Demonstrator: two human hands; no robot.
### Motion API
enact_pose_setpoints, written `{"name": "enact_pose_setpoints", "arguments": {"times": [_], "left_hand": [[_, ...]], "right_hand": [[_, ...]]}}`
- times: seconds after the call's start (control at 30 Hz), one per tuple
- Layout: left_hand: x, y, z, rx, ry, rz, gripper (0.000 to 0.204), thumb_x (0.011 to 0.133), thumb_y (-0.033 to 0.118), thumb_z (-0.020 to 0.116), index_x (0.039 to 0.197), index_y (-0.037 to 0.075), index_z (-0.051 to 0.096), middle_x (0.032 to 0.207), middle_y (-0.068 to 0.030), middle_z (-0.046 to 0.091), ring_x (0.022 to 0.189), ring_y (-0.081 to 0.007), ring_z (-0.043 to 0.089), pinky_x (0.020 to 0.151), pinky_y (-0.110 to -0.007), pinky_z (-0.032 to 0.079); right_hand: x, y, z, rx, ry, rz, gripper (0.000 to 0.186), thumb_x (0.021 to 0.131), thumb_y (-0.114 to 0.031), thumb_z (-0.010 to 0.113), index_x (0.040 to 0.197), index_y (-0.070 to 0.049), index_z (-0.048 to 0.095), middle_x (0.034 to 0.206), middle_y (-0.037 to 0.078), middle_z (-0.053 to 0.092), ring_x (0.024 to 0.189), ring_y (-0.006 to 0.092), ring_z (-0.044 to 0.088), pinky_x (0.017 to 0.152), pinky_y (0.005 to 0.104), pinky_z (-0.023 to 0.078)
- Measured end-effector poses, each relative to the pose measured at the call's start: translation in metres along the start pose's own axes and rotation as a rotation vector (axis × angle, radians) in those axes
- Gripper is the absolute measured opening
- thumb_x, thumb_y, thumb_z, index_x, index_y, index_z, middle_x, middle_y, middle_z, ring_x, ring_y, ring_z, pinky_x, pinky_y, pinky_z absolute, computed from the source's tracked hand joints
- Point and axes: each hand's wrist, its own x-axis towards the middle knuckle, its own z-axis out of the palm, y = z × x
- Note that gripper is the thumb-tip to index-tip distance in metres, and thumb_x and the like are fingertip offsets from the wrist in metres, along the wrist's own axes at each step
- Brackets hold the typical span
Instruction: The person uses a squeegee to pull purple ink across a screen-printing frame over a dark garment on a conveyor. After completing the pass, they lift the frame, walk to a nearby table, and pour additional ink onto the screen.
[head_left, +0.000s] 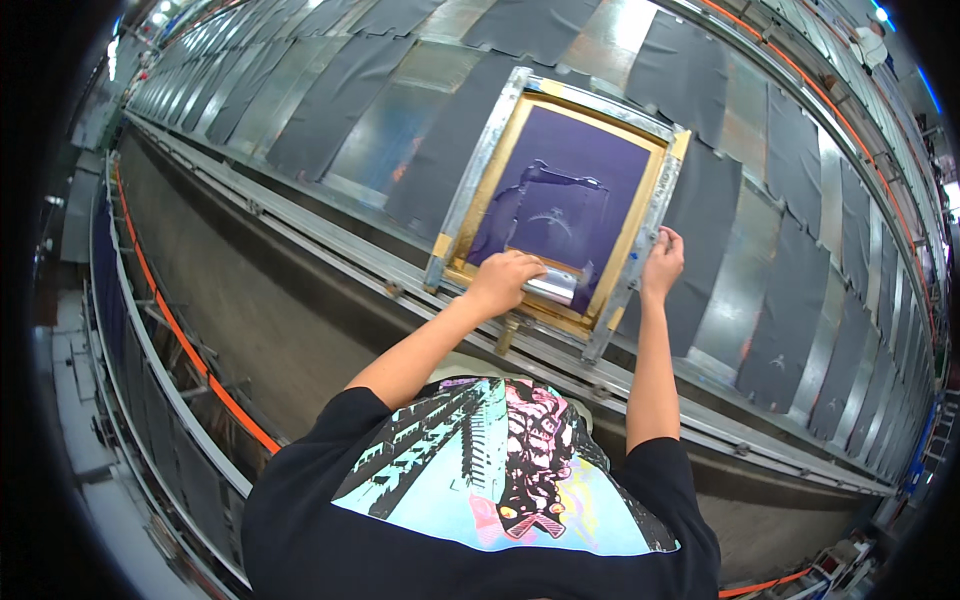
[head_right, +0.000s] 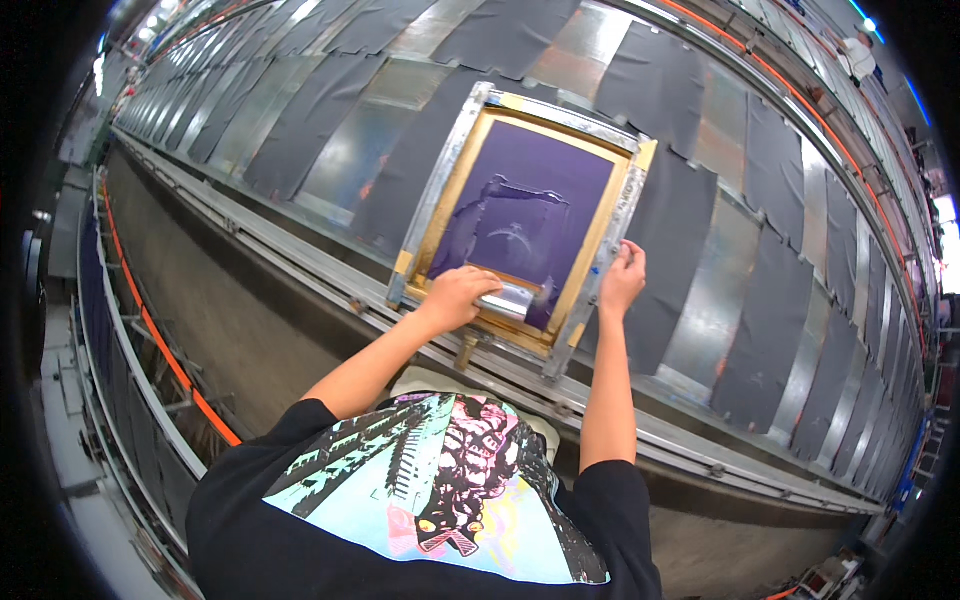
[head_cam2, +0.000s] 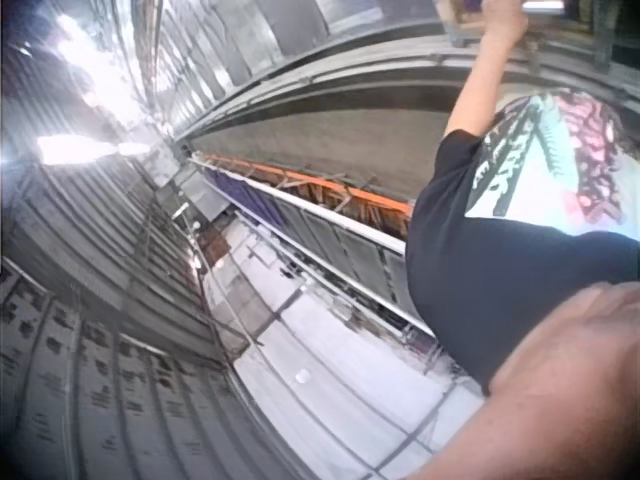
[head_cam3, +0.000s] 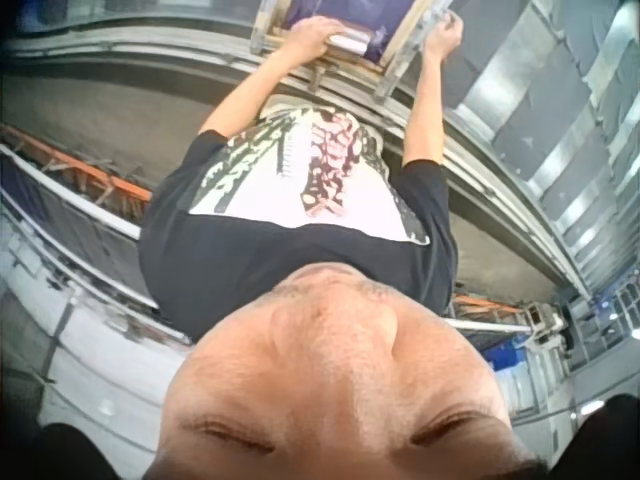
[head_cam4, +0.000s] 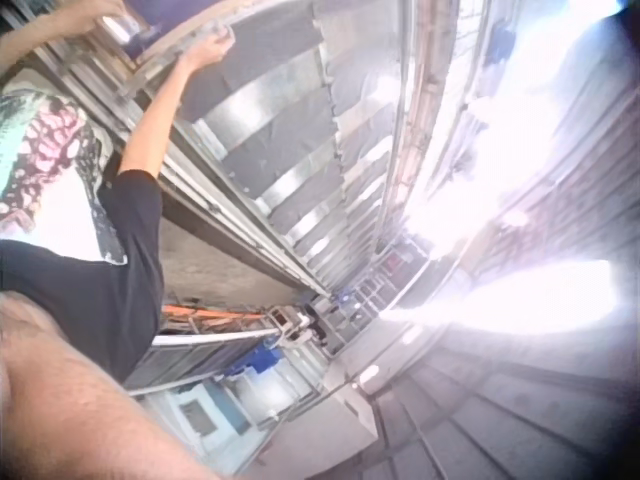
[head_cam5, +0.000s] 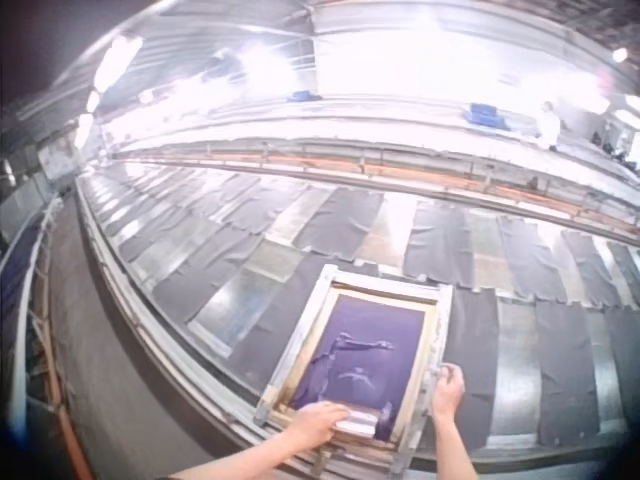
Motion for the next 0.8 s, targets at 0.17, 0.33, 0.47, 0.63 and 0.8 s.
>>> {"name": "enact_pose_setpoints", "arguments": {"times": [0.17,0.33,0.47,0.63,0.8], "left_hand": [[-0.038,-0.119,-0.075,0.034,-0.008,-0.043,0.049,0.068,-0.006,0.069,0.114,0.012,0.076,0.120,-0.0052,0.074,0.114,-0.0267,0.068,0.097,-0.041,0.055],[-0.077,-0.165,-0.102,0.090,0.035,-0.086,0.054,0.072,-0.007,0.067,0.121,0.014,0.075,0.127,-0.0054,0.073,0.121,-0.0296,0.067,0.101,-0.043,0.053],[-0.093,-0.165,-0.105,0.144,-0.023,-0.012,0.055,0.074,-0.004,0.068,0.124,0.017,0.073,0.133,-0.0016,0.071,0.124,-0.0267,0.065,0.103,-0.044,0.050],[-0.070,-0.188,-0.086,0.273,0.038,0.070,0.052,0.075,-0.006,0.065,0.120,0.018,0.074,0.130,-0.0012,0.072,0.122,-0.0246,0.066,0.103,-0.043,0.051],[0.086,-0.206,-0.116,0.077,0.020,-0.126,0.038,0.082,-0.002,0.063,0.107,0.020,0.081,0.105,-0.0083,0.077,0.098,-0.0343,0.070,0.087,-0.046,0.056]], "right_hand": [[-0.065,-0.046,0.130,0.026,0.031,-0.015,0.020,0.105,-0.023,0.059,0.111,-0.008,0.071,0.079,0.012,0.068,0.067,0.0220,0.061,0.069,0.0410,0.049],[-0.090,-0.076,0.179,0.026,0.005,0.035,0.022,0.105,-0.023,0.057,0.111,-0.007,0.070,0.093,0.016,0.075,0.089,0.0342,0.073,0.082,0.0441,0.053],[-0.076,-0.055,0.190,0.000,0.065,0.025,0.024,0.106,-0.025,0.057,0.113,-0.007,0.071,0.099,0.018,0.076,0.094,0.0362,0.073,0.083,0.0443,0.053],[-0.075,-0.073,0.187,-0.052,0.022,0.151,0.021,0.104,-0.026,0.058,0.112,-0.012,0.072,0.082,0.020,0.072,0.084,0.0426,0.071,0.076,0.0516,0.052],[-0.078,-0.072,0.180,-0.039,0.051,0.128,0.020,0.103,-0.026,0.059,0.110,-0.012,0.072,0.071,0.019,0.067,0.076,0.0415,0.070,0.070,0.0515,0.050]]}}
